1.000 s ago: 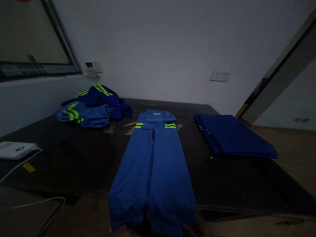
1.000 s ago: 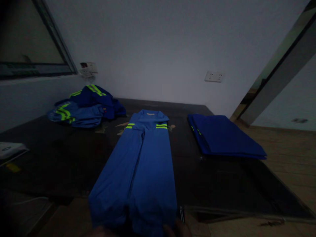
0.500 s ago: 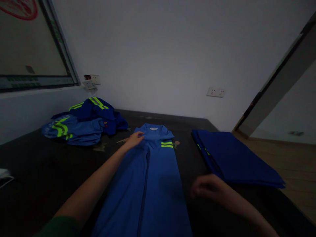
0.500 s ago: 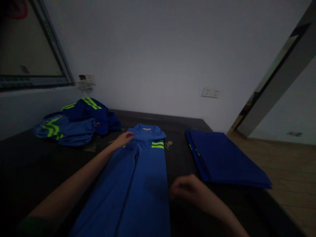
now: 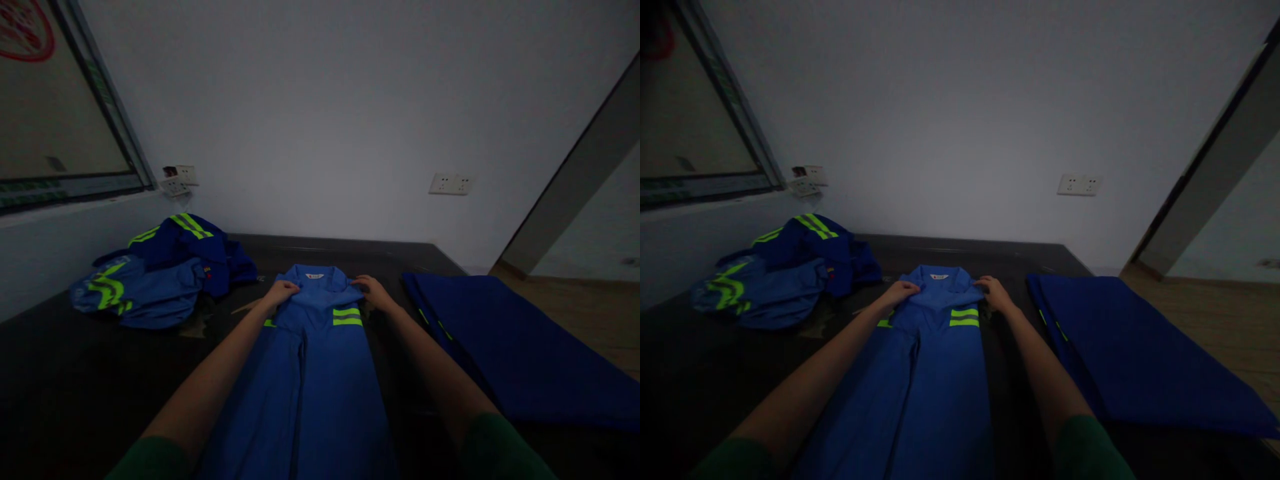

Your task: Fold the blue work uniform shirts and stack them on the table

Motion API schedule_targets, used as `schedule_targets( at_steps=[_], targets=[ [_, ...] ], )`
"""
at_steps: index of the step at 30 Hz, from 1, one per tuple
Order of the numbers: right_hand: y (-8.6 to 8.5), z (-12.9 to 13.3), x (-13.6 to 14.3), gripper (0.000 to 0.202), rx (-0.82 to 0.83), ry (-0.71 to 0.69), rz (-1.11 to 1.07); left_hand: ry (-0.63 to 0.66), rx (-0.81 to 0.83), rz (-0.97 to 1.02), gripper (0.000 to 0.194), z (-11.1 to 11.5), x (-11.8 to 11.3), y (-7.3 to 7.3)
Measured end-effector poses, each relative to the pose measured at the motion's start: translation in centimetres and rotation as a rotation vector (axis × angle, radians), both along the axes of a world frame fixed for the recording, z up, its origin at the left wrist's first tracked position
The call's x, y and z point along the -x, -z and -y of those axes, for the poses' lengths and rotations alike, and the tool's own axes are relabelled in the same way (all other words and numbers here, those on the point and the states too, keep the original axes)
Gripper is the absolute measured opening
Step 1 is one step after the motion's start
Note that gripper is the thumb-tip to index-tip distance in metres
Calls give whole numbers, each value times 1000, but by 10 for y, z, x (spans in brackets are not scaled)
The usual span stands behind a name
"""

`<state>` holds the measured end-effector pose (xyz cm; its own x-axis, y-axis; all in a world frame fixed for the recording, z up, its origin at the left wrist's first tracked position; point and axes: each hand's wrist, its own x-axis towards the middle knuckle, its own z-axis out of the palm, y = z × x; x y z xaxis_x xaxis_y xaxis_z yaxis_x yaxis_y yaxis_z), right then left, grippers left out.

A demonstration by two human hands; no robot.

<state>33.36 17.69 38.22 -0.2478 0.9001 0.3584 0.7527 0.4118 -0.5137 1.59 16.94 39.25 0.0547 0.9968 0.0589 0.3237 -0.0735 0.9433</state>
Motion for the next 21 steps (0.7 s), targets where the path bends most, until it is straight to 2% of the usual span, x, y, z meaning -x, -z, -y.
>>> schedule_targets(
  at_steps=[3,6,10,14,17,21],
  targets=[
    [-9,-19,0,23,36,-139,-148,-48,-37,53,17,4,9,-1],
    [-17,-36,3,20,73,-185,-232,-98,-52,86,26,12,21,-1],
    [-17,-56,17,24,75,-147,-203,-105,16,37,30,24,27,7],
    [-9,-68,30,26,55,-70,-106,-79,92,-53,39,30,19,11],
    [-5,-70,33,22,45,2,25,-26,72,-65,40,32,12,4],
    [-4,-67,30,19,21,93,249,108,-63,-4,58,42,10,-8]
  ],
)
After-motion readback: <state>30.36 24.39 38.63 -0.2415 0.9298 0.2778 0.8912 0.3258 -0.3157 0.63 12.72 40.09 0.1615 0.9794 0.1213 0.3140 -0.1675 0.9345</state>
